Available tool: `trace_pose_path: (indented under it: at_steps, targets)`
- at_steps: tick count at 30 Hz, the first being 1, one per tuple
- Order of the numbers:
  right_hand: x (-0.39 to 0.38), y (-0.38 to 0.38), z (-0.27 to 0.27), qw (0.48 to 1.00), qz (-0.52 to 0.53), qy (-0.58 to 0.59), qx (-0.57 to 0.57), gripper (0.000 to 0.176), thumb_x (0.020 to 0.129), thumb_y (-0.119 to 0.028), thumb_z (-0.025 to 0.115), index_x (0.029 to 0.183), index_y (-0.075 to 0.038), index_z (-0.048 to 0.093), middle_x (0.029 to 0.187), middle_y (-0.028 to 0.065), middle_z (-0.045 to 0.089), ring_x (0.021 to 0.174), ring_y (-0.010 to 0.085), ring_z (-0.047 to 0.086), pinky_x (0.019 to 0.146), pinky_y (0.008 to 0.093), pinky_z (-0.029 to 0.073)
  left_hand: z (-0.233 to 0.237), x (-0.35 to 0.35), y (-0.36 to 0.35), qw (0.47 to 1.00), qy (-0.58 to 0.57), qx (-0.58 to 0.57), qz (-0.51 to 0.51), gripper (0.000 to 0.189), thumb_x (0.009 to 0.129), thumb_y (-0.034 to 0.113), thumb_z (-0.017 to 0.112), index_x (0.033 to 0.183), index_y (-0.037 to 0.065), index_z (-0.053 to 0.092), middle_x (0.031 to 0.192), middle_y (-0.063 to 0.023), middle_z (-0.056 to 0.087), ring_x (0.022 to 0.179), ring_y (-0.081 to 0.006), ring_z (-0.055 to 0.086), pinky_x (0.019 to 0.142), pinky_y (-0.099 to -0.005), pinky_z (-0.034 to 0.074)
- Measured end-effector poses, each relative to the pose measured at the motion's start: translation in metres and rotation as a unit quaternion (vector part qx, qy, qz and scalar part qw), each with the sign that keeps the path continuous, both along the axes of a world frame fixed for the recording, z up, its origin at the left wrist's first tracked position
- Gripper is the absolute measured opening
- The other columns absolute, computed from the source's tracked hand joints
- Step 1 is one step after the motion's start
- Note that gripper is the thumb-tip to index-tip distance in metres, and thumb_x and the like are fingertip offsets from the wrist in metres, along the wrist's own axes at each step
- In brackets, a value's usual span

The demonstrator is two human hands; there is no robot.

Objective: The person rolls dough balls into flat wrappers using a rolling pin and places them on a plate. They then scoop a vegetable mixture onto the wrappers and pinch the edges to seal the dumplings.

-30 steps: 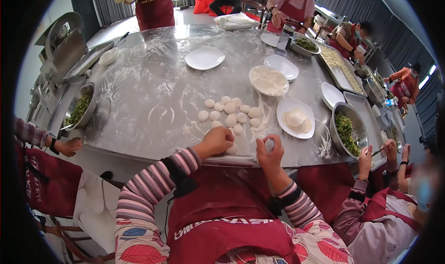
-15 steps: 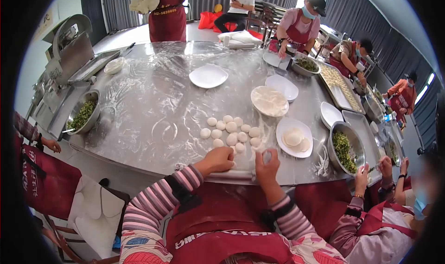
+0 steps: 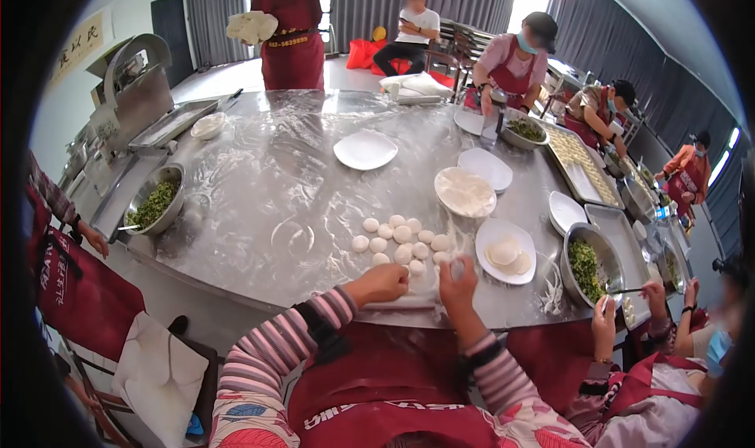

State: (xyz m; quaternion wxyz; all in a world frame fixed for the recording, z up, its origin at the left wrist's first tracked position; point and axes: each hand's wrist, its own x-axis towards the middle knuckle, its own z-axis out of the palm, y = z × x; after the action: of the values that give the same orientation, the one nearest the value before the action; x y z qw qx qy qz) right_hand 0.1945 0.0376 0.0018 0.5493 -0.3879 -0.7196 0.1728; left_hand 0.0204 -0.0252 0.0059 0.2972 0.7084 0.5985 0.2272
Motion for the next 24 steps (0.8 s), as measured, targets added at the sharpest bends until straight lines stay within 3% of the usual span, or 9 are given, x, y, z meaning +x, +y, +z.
trace_pose_path:
  at_steps: [6, 8, 10, 12, 14, 16, 18, 19, 24]
  targets:
    - [0.006, -0.004, 0.0, 0.999, -0.013, -0.032, 0.038, 0.023, 0.074, -0.011, 0.067, 0.086, -0.005, 0.048, 0.064, 0.0173, 0.055, 0.059, 0.0382, 0.057, 0.051, 0.0418, 0.043, -0.001, -0.004, 0.011, 0.999, 0.026, -0.045, -0.012, 0.018, 0.072, 0.018, 0.061, 0.08, 0.002, 0.063, 0.077, -0.0163, 0.063, 0.074, -0.0273, 0.062, 0.065, -0.0357, 0.047]
    - [0.023, -0.026, -0.006, 1.0, 0.017, 0.002, 0.027, 0.022, 0.075, -0.011, 0.066, 0.086, -0.005, 0.048, 0.064, 0.0181, 0.055, 0.06, 0.0401, 0.056, 0.052, 0.0433, 0.043, -0.013, -0.008, 0.005, 1.0, 0.025, 0.011, 0.013, 0.016, 0.071, 0.015, 0.061, 0.08, 0.002, 0.063, 0.076, -0.0157, 0.063, 0.073, -0.0261, 0.061, 0.065, -0.0348, 0.047]
    - [0.023, -0.024, -0.007, 1.0, 0.023, 0.011, -0.003, 0.023, 0.075, -0.012, 0.066, 0.086, -0.004, 0.048, 0.065, 0.0189, 0.055, 0.062, 0.0407, 0.056, 0.053, 0.0439, 0.043, -0.009, -0.011, -0.004, 0.997, -0.053, -0.037, 0.029, 0.015, 0.07, 0.013, 0.061, 0.079, 0.001, 0.062, 0.077, -0.0155, 0.063, 0.072, -0.0268, 0.061, 0.065, -0.0351, 0.047]
    - [0.019, -0.024, -0.009, 0.998, 0.021, 0.014, -0.05, 0.023, 0.075, -0.012, 0.066, 0.086, -0.004, 0.048, 0.066, 0.0196, 0.055, 0.063, 0.0413, 0.056, 0.053, 0.0444, 0.043, -0.019, -0.008, -0.001, 0.999, -0.042, -0.01, 0.012, 0.015, 0.073, 0.015, 0.058, 0.078, 0.001, 0.061, 0.074, -0.0158, 0.062, 0.07, -0.0252, 0.061, 0.065, -0.0354, 0.046]
    - [-0.002, 0.007, -0.002, 1.0, 0.005, -0.017, -0.007, 0.023, 0.074, -0.013, 0.066, 0.087, -0.003, 0.049, 0.067, 0.0205, 0.056, 0.064, 0.0417, 0.056, 0.054, 0.0445, 0.044, -0.012, 0.001, 0.011, 0.999, 0.02, 0.015, 0.02, 0.017, 0.076, 0.017, 0.056, 0.078, 0.001, 0.061, 0.073, -0.0165, 0.062, 0.07, -0.0255, 0.061, 0.064, -0.0359, 0.046]
    - [-0.007, 0.014, -0.006, 1.0, 0.006, -0.008, 0.006, 0.023, 0.074, -0.013, 0.066, 0.087, -0.003, 0.049, 0.067, 0.0207, 0.056, 0.064, 0.0419, 0.056, 0.054, 0.0447, 0.044, -0.003, 0.003, 0.015, 0.998, 0.033, 0.028, 0.034, 0.018, 0.076, 0.018, 0.055, 0.079, 0.001, 0.062, 0.072, -0.0176, 0.061, 0.07, -0.0276, 0.061, 0.063, -0.0365, 0.045]
    - [-0.006, 0.015, -0.005, 1.0, 0.003, -0.012, 0.015, 0.023, 0.074, -0.013, 0.065, 0.087, -0.003, 0.049, 0.068, 0.0211, 0.056, 0.065, 0.0424, 0.056, 0.055, 0.0451, 0.044, 0.001, -0.001, 0.014, 0.999, 0.004, -0.027, -0.032, 0.018, 0.074, 0.018, 0.057, 0.08, 0.002, 0.062, 0.074, -0.0186, 0.061, 0.071, -0.031, 0.06, 0.063, -0.0373, 0.045]
    - [0.004, 0.003, -0.006, 1.0, -0.001, -0.023, 0.008, 0.023, 0.074, -0.013, 0.065, 0.087, -0.003, 0.049, 0.068, 0.0214, 0.056, 0.065, 0.0427, 0.056, 0.055, 0.0452, 0.044, -0.007, -0.003, 0.009, 0.999, 0.004, 0.041, -0.03, 0.018, 0.07, 0.021, 0.059, 0.074, 0.003, 0.063, 0.072, -0.0187, 0.061, 0.069, -0.0333, 0.059, 0.063, -0.0402, 0.045]
    - [0.026, -0.024, -0.014, 0.999, 0.032, 0.019, 0.025, 0.026, 0.072, -0.013, 0.067, 0.087, -0.004, 0.049, 0.069, 0.0184, 0.058, 0.065, 0.0395, 0.059, 0.056, 0.0435, 0.045, -0.009, -0.006, -0.004, 0.999, -0.034, 0.019, 0.004, 0.019, 0.071, 0.021, 0.059, 0.079, 0.003, 0.062, 0.077, -0.018, 0.062, 0.074, -0.0336, 0.06, 0.064, -0.0399, 0.046]
